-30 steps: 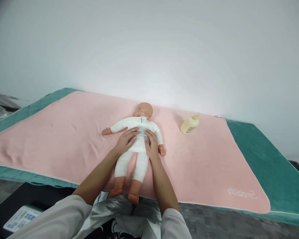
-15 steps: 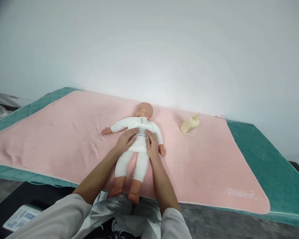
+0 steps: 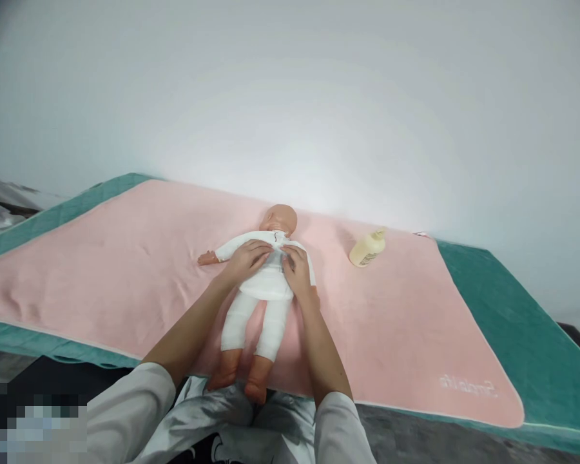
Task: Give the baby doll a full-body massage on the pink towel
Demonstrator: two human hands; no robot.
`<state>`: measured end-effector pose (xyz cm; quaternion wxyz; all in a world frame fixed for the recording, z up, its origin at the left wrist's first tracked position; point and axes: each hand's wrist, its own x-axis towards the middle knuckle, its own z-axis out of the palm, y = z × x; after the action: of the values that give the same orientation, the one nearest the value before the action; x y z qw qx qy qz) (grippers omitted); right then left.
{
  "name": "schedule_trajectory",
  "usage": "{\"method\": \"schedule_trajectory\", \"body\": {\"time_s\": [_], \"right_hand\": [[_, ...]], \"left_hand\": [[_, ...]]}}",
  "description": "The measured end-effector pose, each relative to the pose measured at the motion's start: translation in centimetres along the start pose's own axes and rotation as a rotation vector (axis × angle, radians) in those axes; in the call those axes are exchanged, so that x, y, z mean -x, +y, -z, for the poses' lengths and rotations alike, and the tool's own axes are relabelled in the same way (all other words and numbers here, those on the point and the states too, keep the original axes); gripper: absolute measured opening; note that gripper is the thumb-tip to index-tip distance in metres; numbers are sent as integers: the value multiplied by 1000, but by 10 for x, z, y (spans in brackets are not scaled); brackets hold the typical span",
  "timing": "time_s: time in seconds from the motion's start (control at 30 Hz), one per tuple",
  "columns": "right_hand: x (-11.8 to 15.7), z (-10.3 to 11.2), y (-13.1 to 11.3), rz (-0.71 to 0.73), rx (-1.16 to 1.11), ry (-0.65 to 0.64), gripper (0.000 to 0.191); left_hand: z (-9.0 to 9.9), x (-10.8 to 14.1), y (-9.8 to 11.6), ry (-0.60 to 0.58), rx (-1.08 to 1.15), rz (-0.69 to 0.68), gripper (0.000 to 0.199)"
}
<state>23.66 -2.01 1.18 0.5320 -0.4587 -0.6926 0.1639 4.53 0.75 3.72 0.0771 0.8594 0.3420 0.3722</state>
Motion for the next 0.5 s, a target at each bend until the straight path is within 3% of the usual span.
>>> {"method": "schedule_trajectory", "body": {"time_s": [0.23, 0.5], "right_hand": [[14, -8, 5, -48, -3, -12, 29], [11, -7, 5, -54, 13, -53, 31]], "left_hand": [[-14, 10, -6, 41, 41, -9, 28], [-20, 12, -9, 67, 59, 6, 25]]}}
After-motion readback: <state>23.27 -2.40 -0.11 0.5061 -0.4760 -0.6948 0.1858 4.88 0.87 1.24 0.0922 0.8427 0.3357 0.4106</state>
